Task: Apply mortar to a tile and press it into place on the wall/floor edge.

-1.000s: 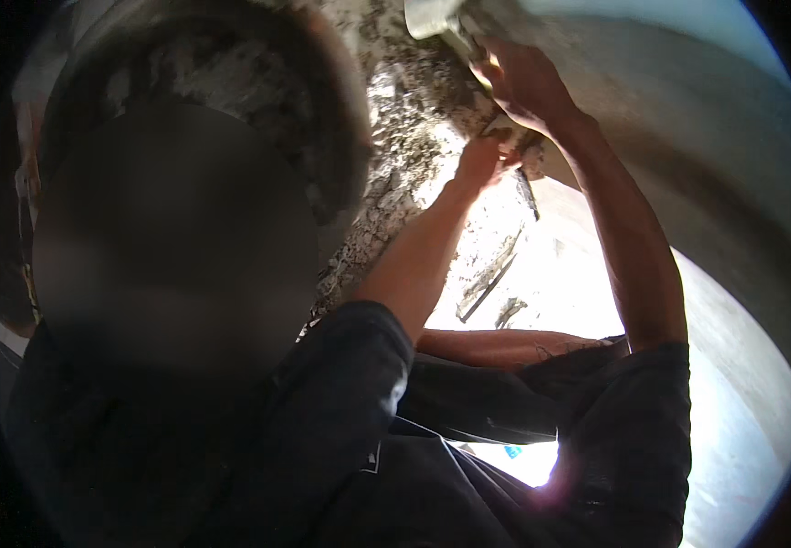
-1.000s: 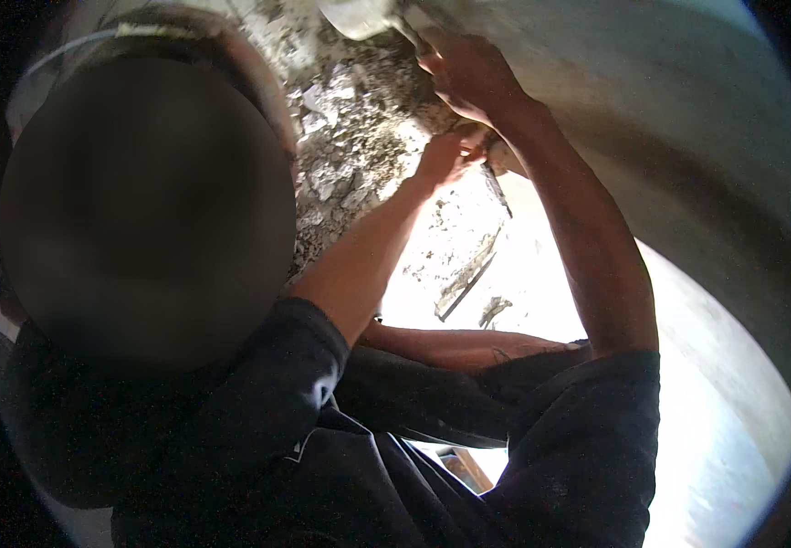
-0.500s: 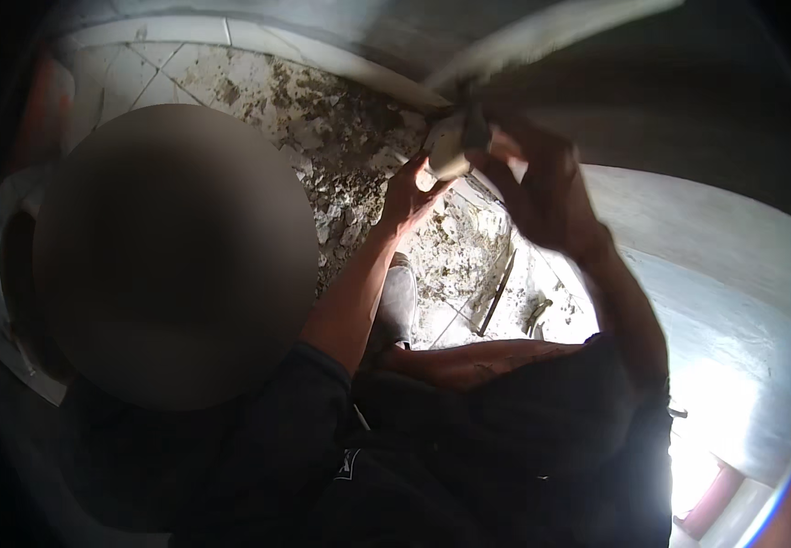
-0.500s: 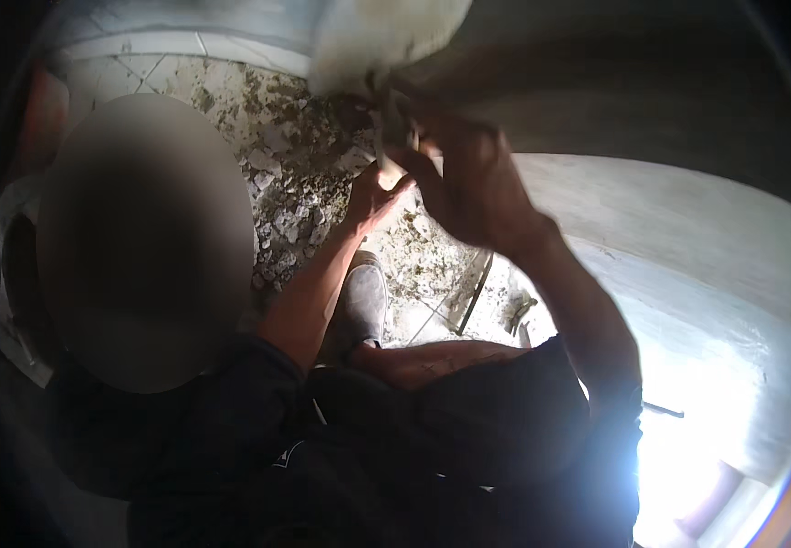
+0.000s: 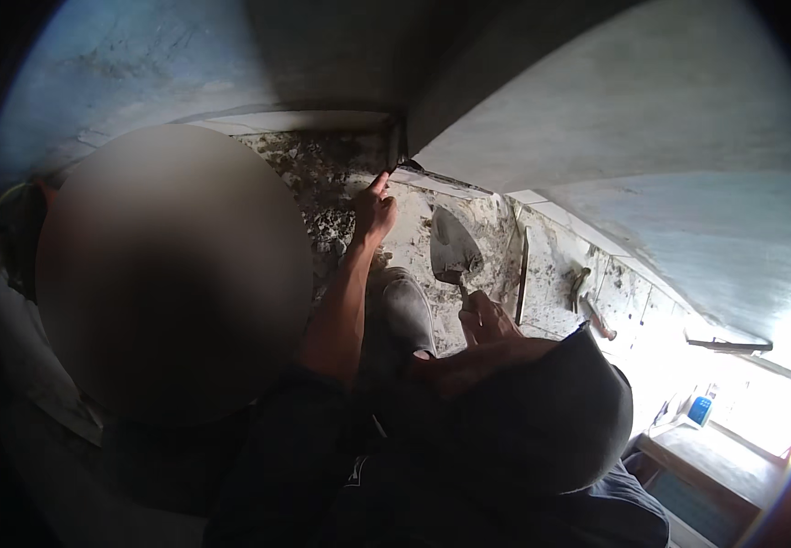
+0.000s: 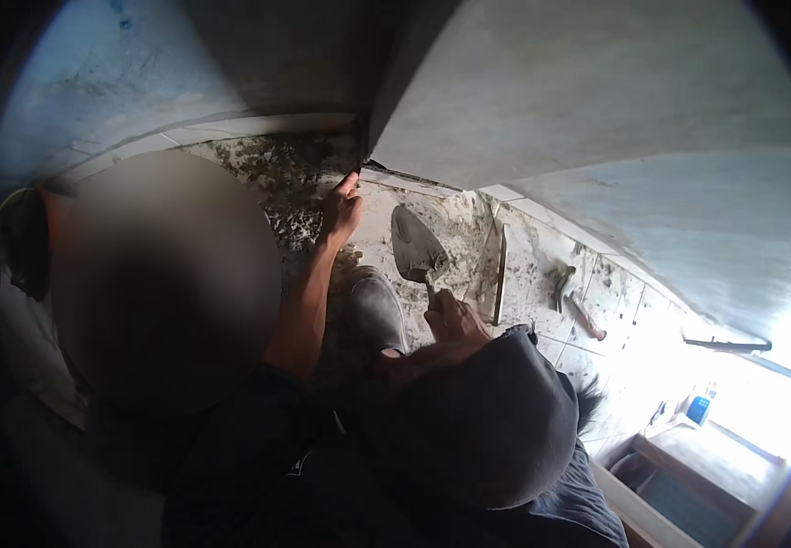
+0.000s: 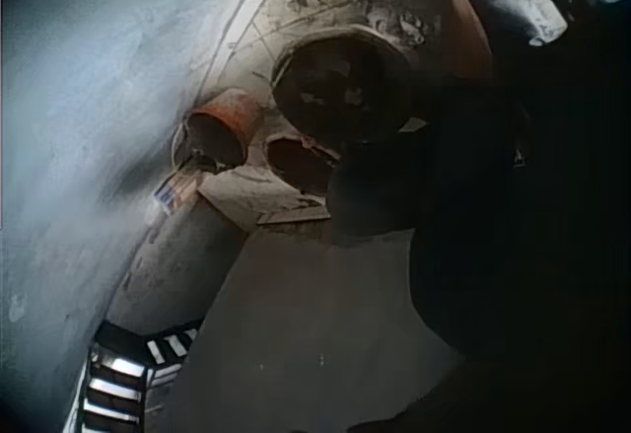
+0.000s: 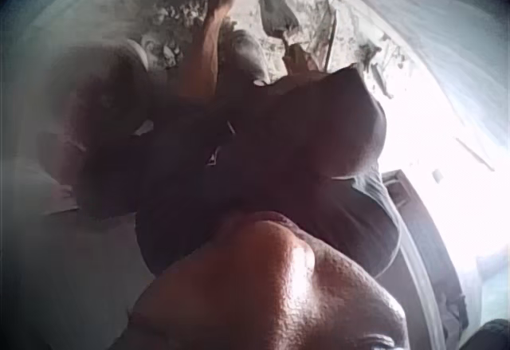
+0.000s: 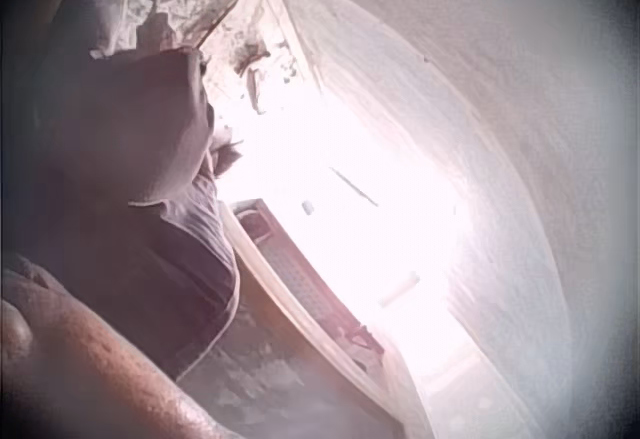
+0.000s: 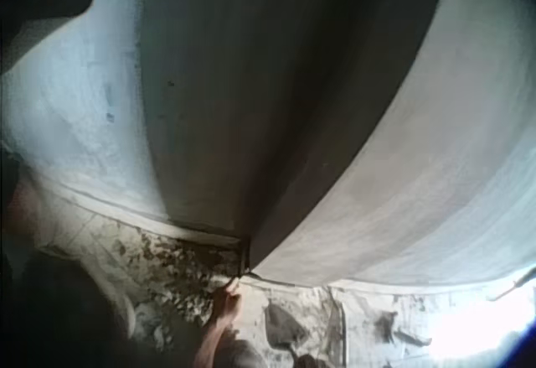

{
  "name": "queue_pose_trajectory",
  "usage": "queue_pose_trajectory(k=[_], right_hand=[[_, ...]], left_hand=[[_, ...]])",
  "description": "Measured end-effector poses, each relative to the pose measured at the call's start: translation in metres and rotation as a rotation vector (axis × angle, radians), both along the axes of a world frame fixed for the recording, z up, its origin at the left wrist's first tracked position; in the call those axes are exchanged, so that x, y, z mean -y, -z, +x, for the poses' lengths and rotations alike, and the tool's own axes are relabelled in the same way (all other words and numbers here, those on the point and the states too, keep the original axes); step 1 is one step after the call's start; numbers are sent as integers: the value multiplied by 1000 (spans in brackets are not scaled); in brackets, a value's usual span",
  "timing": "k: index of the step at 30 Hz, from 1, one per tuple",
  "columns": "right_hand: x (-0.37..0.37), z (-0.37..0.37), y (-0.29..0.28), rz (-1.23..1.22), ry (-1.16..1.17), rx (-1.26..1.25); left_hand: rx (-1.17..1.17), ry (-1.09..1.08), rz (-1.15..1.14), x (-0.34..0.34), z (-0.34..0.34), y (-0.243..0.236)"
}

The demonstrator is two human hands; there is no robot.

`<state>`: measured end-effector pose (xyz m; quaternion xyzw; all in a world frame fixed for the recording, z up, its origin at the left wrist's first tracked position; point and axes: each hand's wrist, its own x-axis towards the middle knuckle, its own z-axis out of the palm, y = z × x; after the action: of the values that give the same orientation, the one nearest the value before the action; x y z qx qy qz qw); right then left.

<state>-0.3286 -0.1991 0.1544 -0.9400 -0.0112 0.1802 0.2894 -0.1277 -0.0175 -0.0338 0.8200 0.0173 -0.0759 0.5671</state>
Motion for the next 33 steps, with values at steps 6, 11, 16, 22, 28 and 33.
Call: queue_pose_trajectory(k=[6, 11, 16, 22, 28, 33], right_hand=[[7, -7, 28, 177, 160, -123], [10, 1, 21, 52, 195, -122], [-30, 81, -19, 301, -166, 244], [-131, 247, -28, 279, -484, 748], [-173, 324, 34, -48, -609, 408], [-161, 329, 75, -217, -642, 325]], left_hand=[[0, -27, -219, -3, 0, -3], [-121, -207, -541, -6, -7, -1], [344, -263, 59, 8, -13, 31], [149, -114, -1, 17, -4, 42], [-78, -99, -292, -2, -5, -6], [-249, -79, -350, -6, -3, -23]])
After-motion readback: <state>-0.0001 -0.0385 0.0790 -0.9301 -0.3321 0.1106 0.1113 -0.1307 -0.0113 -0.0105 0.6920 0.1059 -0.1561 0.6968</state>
